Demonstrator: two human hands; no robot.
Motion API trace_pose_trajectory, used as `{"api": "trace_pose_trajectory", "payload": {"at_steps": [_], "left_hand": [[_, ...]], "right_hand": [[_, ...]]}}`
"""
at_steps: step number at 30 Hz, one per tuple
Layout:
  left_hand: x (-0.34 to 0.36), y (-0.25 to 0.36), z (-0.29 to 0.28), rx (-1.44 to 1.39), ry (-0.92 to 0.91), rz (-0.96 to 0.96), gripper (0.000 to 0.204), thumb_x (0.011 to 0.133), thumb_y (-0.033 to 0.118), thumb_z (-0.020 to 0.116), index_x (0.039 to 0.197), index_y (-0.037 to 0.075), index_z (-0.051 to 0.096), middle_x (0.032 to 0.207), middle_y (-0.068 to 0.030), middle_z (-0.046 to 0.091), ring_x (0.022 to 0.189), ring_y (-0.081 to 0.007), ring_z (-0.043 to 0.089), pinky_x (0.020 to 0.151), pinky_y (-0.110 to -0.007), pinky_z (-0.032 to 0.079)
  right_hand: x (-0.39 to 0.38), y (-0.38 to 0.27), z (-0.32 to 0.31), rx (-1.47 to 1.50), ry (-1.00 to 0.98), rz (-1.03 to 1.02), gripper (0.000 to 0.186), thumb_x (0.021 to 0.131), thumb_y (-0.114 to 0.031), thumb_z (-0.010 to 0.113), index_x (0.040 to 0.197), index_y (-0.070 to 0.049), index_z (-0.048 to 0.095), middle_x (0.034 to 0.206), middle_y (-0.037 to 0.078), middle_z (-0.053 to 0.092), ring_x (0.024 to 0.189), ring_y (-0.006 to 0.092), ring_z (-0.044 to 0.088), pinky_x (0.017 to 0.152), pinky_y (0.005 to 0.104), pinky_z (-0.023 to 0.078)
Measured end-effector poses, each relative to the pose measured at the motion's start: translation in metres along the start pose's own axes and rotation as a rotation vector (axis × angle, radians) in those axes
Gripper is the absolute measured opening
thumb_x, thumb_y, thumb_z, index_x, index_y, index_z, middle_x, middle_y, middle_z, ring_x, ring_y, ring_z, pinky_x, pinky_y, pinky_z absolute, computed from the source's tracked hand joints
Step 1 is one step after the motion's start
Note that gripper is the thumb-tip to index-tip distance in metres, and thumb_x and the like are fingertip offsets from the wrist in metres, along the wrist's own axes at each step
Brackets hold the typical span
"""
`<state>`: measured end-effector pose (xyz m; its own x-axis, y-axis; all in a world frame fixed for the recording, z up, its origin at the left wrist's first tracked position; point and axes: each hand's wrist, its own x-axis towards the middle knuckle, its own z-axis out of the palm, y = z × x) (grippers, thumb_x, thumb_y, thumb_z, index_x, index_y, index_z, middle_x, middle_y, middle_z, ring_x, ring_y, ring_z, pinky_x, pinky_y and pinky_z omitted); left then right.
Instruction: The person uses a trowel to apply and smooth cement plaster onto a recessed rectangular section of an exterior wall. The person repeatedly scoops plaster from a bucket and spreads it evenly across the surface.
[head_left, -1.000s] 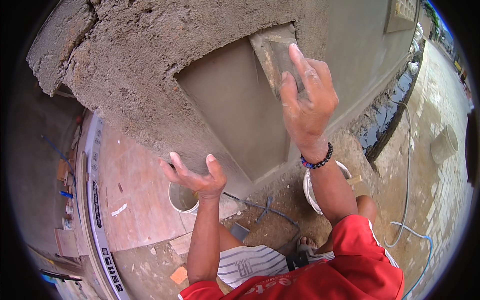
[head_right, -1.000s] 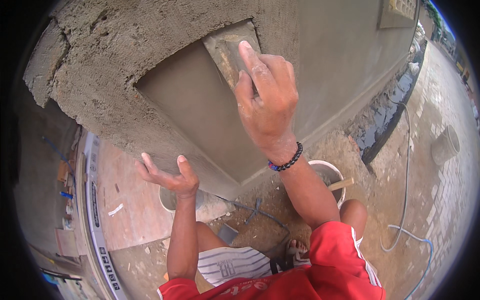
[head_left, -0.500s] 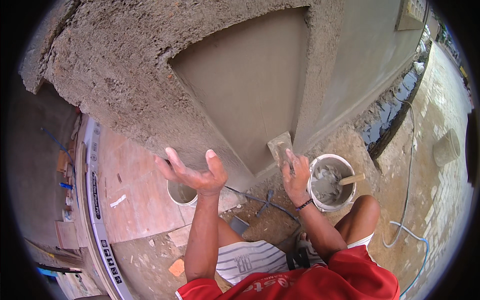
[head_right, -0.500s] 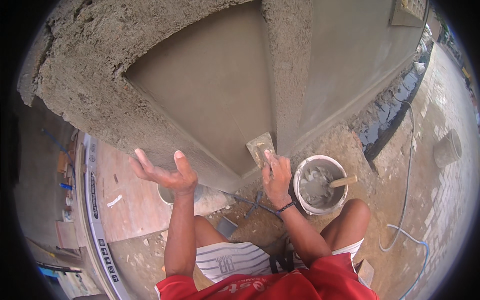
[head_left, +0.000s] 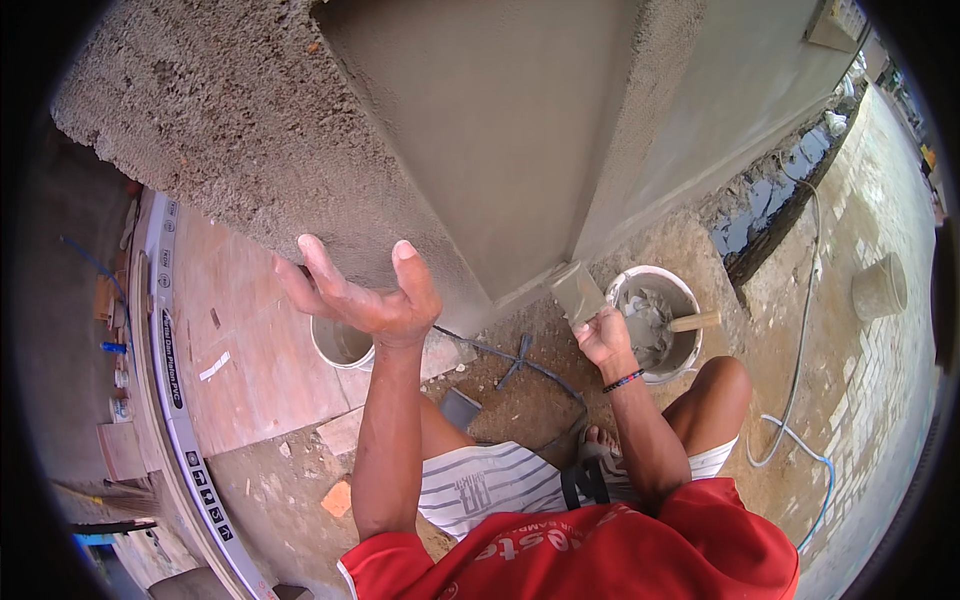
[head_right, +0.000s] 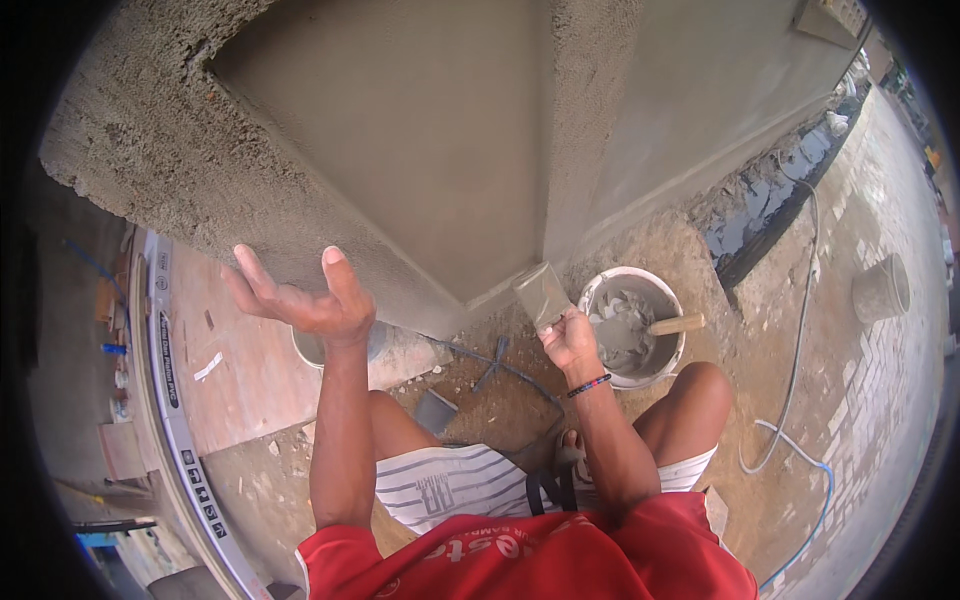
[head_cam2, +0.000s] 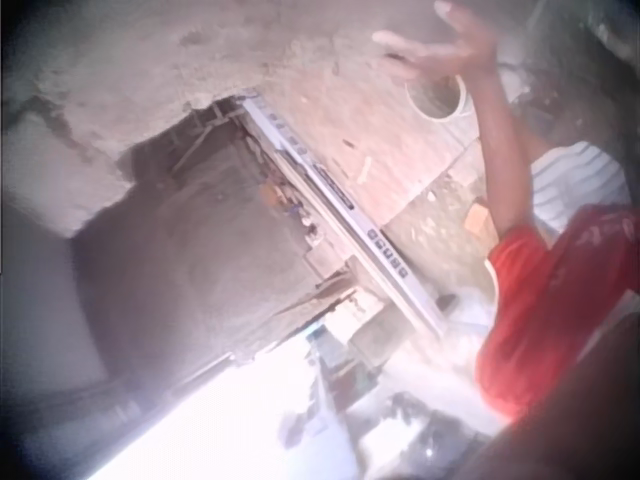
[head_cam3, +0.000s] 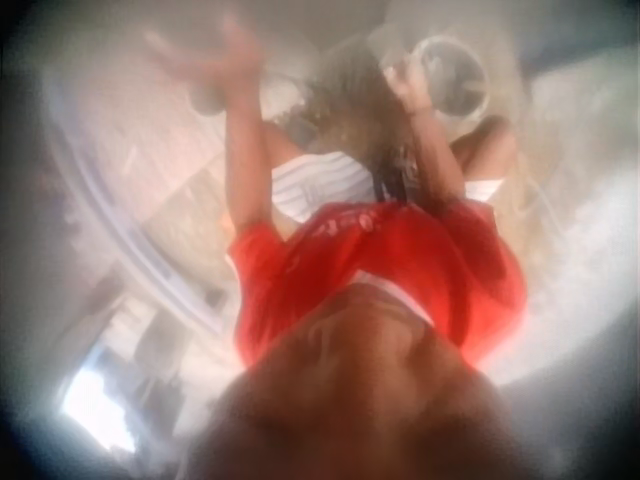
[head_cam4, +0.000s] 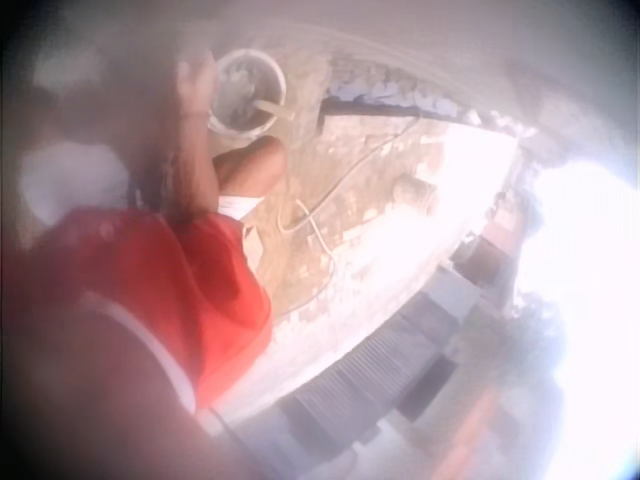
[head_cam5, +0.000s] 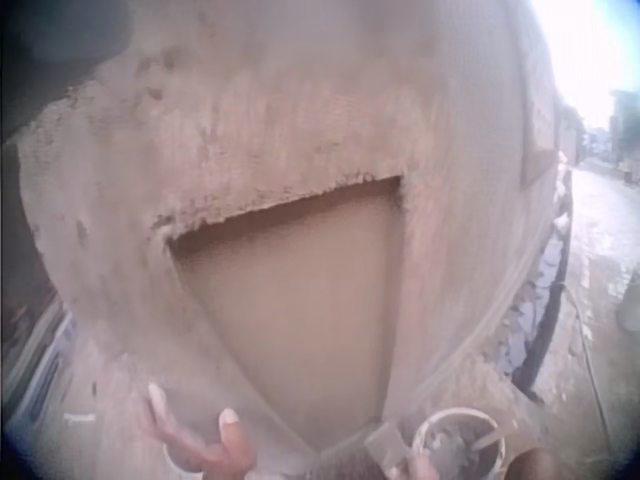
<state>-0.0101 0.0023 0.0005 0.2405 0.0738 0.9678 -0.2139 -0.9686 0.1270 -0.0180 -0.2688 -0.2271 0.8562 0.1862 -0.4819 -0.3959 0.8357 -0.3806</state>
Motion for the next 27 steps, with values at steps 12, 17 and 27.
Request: {"api": "trace_pose_trajectory", "payload": {"at_steps": [12, 17, 27], "left_hand": [[0.001, -0.001, -0.002, 0.06, -0.008, 0.003, 0.083, 0.08, 0.03, 0.06, 0.142, -0.009, 0.022, 0.142, -0.033, 0.015, 0.134, -0.0451, 0.016, 0.107, -0.06, 0.014], [0.004, -0.004, -0.002, 0.068, -0.001, 0.006, 0.083, 0.079, 0.03, 0.061, 0.142, -0.008, 0.023, 0.14, -0.0317, 0.018, 0.131, -0.0437, 0.02, 0.106, -0.059, 0.015], [0.005, 0.002, 0.001, 0.012, 0.115, -0.073, 0.074, 0.085, 0.032, 0.063, 0.141, -0.005, 0.032, 0.141, -0.0277, 0.028, 0.133, -0.0407, 0.024, 0.108, -0.056, 0.019]], "right_hand": [[0.052, 0.006, -0.024, 0.121, 0.144, 0.167, 0.021, 0.093, -0.009, 0.041, 0.107, -0.007, 0.056, 0.088, 0.006, 0.059, 0.059, 0.0119, 0.045, 0.043, 0.0175, 0.035], [0.066, 0.012, -0.018, 0.139, 0.123, 0.152, 0.021, 0.094, -0.01, 0.039, 0.106, -0.007, 0.056, 0.088, 0.005, 0.057, 0.061, 0.0122, 0.046, 0.043, 0.0178, 0.034], [0.062, 0.031, 0.002, 0.25, 0.29, 0.088, 0.019, 0.099, -0.012, 0.036, 0.101, -0.005, 0.053, 0.082, 0.007, 0.055, 0.059, 0.0147, 0.047, 0.046, 0.0203, 0.038]]}}
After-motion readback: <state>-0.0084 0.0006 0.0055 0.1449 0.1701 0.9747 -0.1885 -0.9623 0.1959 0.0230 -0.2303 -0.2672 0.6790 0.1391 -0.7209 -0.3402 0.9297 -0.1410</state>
